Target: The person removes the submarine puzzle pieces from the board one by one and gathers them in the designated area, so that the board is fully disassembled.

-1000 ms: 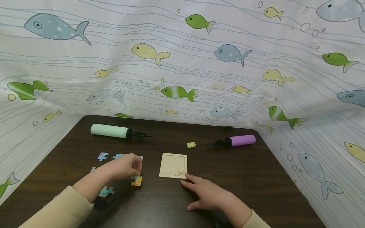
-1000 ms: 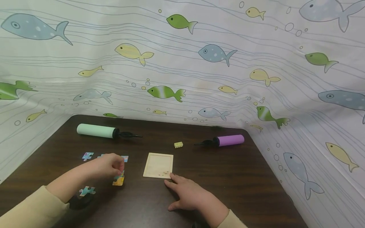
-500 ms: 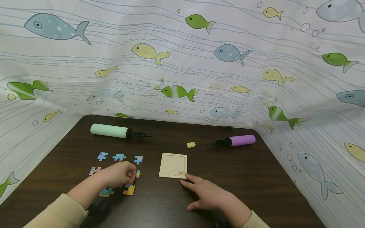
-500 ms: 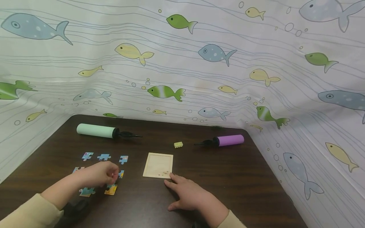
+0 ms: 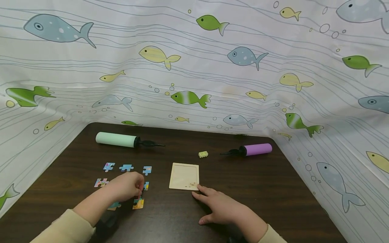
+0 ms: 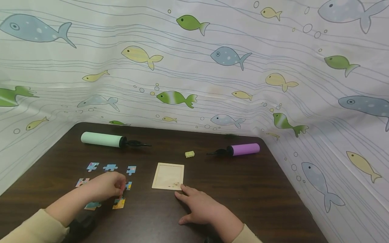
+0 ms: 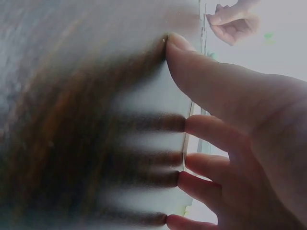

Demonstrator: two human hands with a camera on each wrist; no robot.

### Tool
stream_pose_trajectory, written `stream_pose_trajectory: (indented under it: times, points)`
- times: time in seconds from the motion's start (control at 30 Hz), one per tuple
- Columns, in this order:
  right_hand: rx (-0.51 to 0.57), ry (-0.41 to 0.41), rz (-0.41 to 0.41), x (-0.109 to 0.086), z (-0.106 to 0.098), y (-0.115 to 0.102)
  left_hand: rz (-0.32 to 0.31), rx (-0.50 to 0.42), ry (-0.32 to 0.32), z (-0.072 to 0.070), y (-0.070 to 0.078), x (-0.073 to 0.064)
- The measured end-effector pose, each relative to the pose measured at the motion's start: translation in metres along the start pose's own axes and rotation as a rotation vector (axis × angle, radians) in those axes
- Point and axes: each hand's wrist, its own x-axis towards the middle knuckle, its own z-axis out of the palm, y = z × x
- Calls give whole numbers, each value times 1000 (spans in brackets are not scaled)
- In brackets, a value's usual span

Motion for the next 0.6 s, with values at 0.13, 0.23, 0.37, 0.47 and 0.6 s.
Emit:
stream_pose_trajectory:
  times: [0.13,0.23,0.37,0.47,0.6]
  points:
    - [1,3,0,0,-1,1,-15,7,29,-6,5,0]
    - [4,9,-3,0,-1,4,-13,10,67,-8,10,0]
    - [19,5,-2,0,-2,7,10,19,123,-8,16,1]
    - [37,-5,3,0,-3,8,38,17,153,-8,21,2]
    - [74,-2,2,-1,-6,8,64,11,182,-9,28,4]
